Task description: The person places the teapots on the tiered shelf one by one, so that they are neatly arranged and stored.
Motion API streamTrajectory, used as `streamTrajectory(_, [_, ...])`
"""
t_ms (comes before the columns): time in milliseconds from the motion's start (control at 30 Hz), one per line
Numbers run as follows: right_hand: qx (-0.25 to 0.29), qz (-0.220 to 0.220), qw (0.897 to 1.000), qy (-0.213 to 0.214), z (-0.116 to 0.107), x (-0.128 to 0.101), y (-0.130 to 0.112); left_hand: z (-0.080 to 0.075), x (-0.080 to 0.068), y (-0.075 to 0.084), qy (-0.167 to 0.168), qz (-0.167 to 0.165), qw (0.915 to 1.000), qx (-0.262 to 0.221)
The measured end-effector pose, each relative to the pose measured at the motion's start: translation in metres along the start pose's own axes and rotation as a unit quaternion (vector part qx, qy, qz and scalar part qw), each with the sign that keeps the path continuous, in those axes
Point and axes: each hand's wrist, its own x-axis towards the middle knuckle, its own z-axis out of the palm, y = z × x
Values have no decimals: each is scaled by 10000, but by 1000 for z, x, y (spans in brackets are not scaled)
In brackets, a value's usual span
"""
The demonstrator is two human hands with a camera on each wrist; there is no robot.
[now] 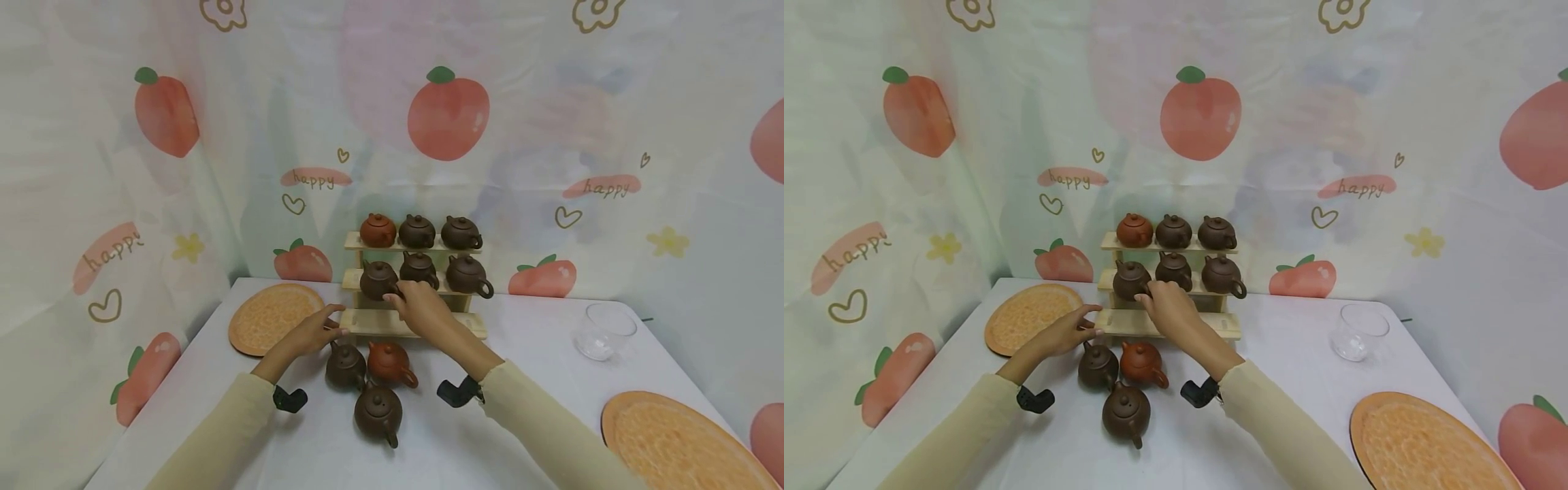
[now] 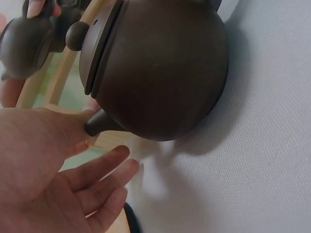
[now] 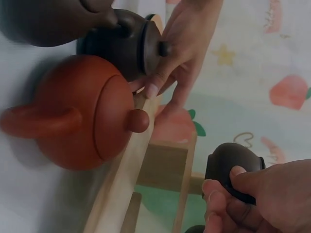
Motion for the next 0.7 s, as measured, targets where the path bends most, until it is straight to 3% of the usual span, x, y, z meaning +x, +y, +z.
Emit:
streamTrajectory(300, [-244,218,9994,100,5,22,-6,0,0,1,10,-37,10000,29])
streamTrajectory(700, [-134,584,9982,-68,10,38,-6,-1,0,0,-18,-90,10000,-18])
